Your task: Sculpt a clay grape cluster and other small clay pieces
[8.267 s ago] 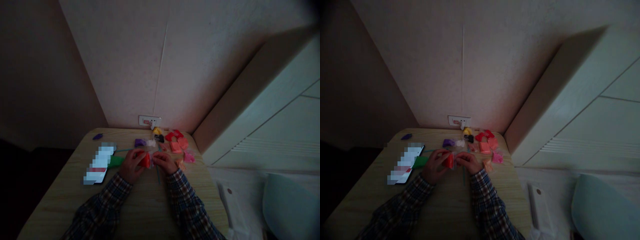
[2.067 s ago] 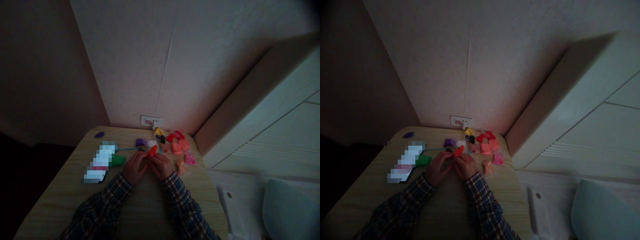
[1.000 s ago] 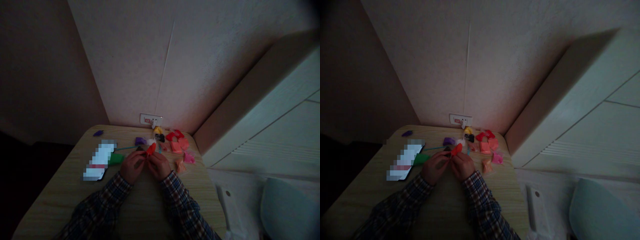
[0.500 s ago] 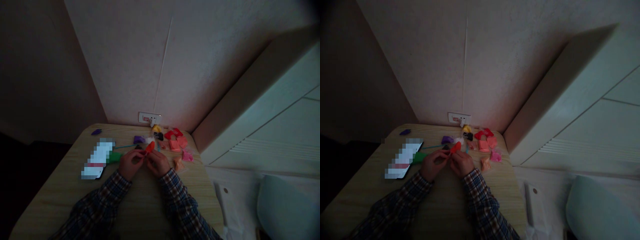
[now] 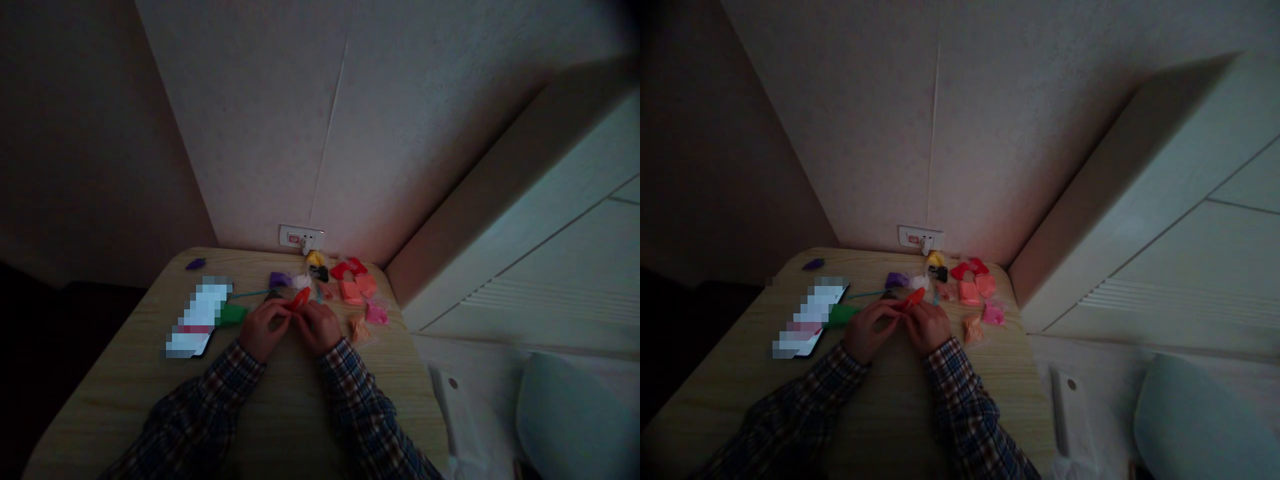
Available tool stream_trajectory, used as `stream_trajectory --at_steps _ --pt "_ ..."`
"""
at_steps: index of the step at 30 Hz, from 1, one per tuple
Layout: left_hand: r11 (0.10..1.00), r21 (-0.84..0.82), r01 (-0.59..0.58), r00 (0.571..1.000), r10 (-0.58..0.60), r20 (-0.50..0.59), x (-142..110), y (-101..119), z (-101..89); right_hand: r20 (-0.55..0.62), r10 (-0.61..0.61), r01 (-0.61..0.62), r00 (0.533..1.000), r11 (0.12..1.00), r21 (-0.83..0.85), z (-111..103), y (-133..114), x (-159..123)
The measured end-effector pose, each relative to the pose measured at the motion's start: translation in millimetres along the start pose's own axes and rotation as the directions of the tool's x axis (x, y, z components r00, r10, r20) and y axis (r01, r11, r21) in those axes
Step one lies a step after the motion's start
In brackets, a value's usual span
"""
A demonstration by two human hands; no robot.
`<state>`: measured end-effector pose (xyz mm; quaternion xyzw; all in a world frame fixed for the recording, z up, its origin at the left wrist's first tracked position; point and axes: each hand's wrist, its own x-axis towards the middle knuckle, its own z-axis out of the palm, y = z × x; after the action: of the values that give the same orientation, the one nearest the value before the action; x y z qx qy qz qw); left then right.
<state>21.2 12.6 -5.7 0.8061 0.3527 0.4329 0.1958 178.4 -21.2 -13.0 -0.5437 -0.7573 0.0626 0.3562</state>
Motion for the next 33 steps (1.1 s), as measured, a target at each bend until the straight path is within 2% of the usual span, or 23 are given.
stream_trajectory --at_steps 12,18,25,33 --pt "0.998 0.039 -0.045 0.999 0.044 0.031 0 0 1.1 0.028 -0.009 0.008 1.000 0.999 0.044 6 3 1" --pt "0.996 0.080 -0.048 0.999 0.048 0.002 -2 -5 6.0 0.033 -0.056 0.056 0.998 0.998 -0.011 4 1 2" --pt "0.983 0.146 -0.113 0.992 0.120 -0.040 -6 -6 6.0 -0.013 -0.114 0.112 0.993 0.990 -0.080 2 -6 2" --pt "0.996 0.078 -0.041 0.998 0.045 -0.047 -3 3 2.0 -0.059 -0.169 0.167 0.984 0.985 -0.030 0 -11 5"
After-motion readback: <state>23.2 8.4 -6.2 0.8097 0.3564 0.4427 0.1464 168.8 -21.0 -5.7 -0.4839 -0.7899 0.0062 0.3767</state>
